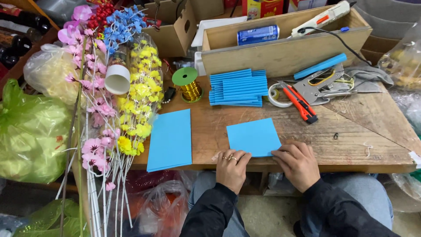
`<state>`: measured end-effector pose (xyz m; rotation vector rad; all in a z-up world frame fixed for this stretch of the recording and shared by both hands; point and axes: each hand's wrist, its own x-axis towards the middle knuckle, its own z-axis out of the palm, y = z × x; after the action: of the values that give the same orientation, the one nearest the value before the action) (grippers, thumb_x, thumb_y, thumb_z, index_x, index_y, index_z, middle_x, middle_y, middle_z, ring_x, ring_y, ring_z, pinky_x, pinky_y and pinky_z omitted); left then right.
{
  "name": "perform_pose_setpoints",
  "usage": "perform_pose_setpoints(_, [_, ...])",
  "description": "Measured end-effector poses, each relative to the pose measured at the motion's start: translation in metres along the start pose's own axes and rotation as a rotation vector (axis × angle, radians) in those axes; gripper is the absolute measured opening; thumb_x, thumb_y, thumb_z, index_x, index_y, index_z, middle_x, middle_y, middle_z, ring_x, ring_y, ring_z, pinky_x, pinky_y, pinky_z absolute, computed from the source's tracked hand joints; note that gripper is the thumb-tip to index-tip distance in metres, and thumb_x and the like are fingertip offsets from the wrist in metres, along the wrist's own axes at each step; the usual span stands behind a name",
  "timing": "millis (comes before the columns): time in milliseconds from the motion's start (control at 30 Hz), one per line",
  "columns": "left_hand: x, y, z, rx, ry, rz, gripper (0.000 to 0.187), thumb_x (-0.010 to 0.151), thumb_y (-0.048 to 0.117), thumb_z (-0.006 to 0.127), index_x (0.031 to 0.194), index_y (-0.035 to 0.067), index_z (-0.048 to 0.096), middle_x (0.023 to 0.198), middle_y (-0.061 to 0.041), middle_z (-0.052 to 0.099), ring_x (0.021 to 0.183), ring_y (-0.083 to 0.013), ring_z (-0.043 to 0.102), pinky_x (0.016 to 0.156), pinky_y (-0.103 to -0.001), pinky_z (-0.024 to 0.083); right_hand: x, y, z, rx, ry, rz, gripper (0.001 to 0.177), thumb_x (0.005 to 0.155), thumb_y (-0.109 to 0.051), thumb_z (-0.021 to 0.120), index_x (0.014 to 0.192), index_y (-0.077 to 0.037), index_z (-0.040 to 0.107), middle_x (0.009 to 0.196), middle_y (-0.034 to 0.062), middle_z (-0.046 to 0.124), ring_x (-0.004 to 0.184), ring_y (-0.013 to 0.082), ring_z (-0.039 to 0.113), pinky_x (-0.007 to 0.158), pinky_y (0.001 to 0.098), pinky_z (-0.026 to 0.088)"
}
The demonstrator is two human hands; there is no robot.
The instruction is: Folding small rectangular pieces of blue paper by hand on a wooden table
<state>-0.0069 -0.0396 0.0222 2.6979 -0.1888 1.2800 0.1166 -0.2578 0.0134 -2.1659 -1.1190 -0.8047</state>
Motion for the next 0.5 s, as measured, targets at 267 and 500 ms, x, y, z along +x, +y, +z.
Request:
perform_pose_setpoints(267, [0.005,-0.006,-0.003,-0.025,-0.085,-0.012,0.014,0.1,0.015,0.063,0.113,0.019,0.068,0.098,-0.001,0.061,0.098,-0.0253,0.065,0.077,-0.036,0.048,0.025,0.018,0.012,0.346,-0.352,0.348,0.017,0.081,-0.03,0.085,0.097,-0.026,0.084,0.085,0.0011,0.079,0.096,0.0308,0.075,0.083,0.0443,0.06])
perform_pose_setpoints(500, [-0.008,-0.023,0.023,-0.084,-0.167,-0.081,0.014,0.106,0.031,0.062,0.11,0.022,0.07,0.1,-0.001,0.067,0.105,-0.0255,0.065,0.085,-0.04,0.048,0.043,0.014,0.007,0.274,-0.561,0.574,0.015,0.082,-0.034,0.083,0.097,-0.032,0.083,0.096,-0.0006,0.079,0.108,0.0292,0.074,0.094,0.047,0.06])
